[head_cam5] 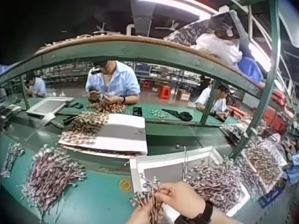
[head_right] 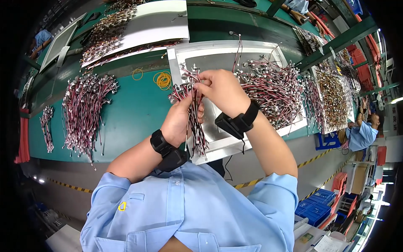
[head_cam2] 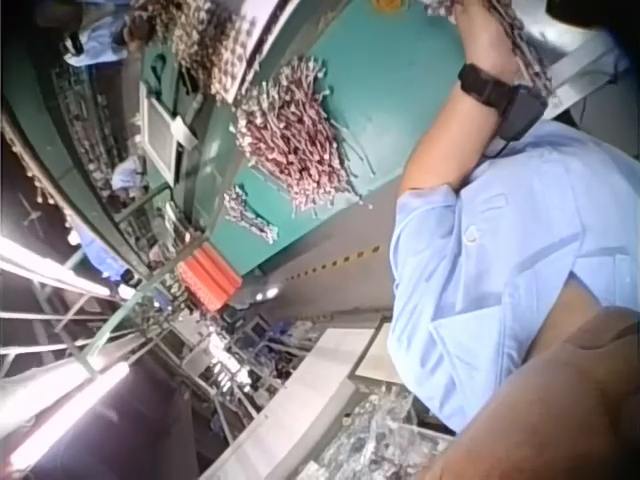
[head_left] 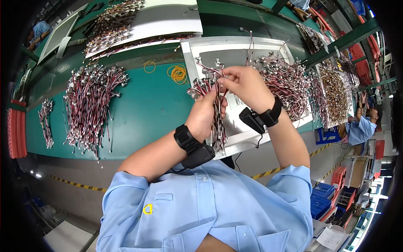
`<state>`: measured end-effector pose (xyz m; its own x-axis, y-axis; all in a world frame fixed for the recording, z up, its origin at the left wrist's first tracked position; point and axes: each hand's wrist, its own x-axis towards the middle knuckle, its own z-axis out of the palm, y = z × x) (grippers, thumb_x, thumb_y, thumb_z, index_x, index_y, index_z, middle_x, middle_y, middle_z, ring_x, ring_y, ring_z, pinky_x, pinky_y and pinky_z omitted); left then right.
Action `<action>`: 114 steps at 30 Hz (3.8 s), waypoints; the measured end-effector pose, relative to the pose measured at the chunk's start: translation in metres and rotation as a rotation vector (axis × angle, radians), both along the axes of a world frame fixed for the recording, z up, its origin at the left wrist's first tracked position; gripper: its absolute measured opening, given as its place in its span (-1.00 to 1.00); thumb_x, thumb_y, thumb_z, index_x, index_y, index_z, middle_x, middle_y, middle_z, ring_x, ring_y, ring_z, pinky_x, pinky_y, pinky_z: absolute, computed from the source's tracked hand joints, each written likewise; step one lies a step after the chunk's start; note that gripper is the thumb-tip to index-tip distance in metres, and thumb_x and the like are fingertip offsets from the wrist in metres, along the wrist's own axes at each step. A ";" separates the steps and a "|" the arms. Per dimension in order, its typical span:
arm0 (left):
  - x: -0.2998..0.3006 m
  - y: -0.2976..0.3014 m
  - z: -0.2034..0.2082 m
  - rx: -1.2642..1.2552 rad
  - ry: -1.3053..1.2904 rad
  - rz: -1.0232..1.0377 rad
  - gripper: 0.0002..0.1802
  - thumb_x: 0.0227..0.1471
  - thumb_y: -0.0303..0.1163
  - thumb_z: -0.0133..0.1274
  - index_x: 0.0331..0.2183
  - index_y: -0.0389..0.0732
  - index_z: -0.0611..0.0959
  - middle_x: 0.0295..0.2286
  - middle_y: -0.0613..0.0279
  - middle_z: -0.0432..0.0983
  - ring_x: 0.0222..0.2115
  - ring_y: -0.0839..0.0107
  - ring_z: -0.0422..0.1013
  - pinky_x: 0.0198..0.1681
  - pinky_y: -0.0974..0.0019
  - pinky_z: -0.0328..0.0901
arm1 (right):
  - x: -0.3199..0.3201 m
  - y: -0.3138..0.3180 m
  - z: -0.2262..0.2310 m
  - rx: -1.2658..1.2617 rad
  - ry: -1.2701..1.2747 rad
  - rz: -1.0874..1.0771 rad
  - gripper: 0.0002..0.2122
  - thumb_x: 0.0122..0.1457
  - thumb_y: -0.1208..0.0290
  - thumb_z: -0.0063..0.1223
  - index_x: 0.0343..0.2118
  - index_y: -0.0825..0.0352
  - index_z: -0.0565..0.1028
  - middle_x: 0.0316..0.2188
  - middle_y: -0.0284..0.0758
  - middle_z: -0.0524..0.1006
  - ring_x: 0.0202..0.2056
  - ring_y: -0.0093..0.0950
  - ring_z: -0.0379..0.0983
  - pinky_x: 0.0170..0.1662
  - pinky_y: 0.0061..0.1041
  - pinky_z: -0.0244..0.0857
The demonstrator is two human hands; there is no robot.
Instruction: The person gathers a bundle of wire harnesses from a table and then picks up individual harnesses from a tray, adding them one by one to the bundle.
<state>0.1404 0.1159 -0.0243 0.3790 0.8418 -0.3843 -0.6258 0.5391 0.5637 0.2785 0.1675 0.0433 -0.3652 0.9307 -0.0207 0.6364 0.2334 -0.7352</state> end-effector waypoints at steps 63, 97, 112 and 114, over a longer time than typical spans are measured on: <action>-0.077 -0.025 -0.013 -0.197 -0.112 0.079 -0.75 0.18 -0.18 -0.13 -0.34 -0.16 0.48 -0.54 0.40 0.34 -0.61 0.65 0.16 -0.59 0.58 0.12 | -0.027 0.021 -0.031 0.290 0.095 0.282 -0.81 -0.01 0.55 0.05 -0.28 0.35 0.52 -0.33 -0.23 0.49 -0.29 -0.32 0.46 -0.23 -0.42 0.37; -0.054 -0.014 0.025 0.049 0.059 0.129 -0.71 0.19 -0.20 -0.14 -0.26 -0.24 0.48 -0.62 0.47 0.24 -0.67 0.69 0.07 -0.62 0.58 0.02 | -0.024 -0.026 -0.019 0.207 0.120 -0.137 -0.86 0.14 0.41 0.00 -0.37 0.38 0.37 -0.54 -0.25 0.49 -0.55 -0.46 0.46 -0.50 -0.55 0.28; 0.015 -0.024 0.041 0.038 0.098 -0.565 -0.77 0.17 -0.23 -0.10 -0.42 -0.18 0.44 -0.61 0.36 0.35 -0.62 0.54 0.30 -0.50 0.44 0.30 | 0.044 -0.069 -0.050 -0.676 1.377 -0.503 -0.64 0.24 0.21 -0.18 0.00 0.32 0.35 -0.09 -0.25 0.41 -0.06 -0.49 0.33 -0.03 -0.46 0.27; 0.019 -0.023 0.041 -0.034 0.130 -0.597 -0.78 0.17 -0.24 -0.10 -0.42 -0.18 0.45 -0.64 0.36 0.34 -0.65 0.57 0.31 -0.52 0.43 0.32 | 0.040 -0.068 -0.061 -0.448 1.216 -0.107 -0.60 0.26 0.13 -0.26 0.01 0.33 0.35 -0.05 -0.23 0.40 -0.04 -0.49 0.33 0.01 -0.45 0.24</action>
<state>0.1597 0.0926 0.0169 0.7296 0.4849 -0.4822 -0.1369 0.7944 0.5917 0.3186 0.0993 -0.0177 -0.2944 0.9546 -0.0452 -0.4887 -0.1910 -0.8513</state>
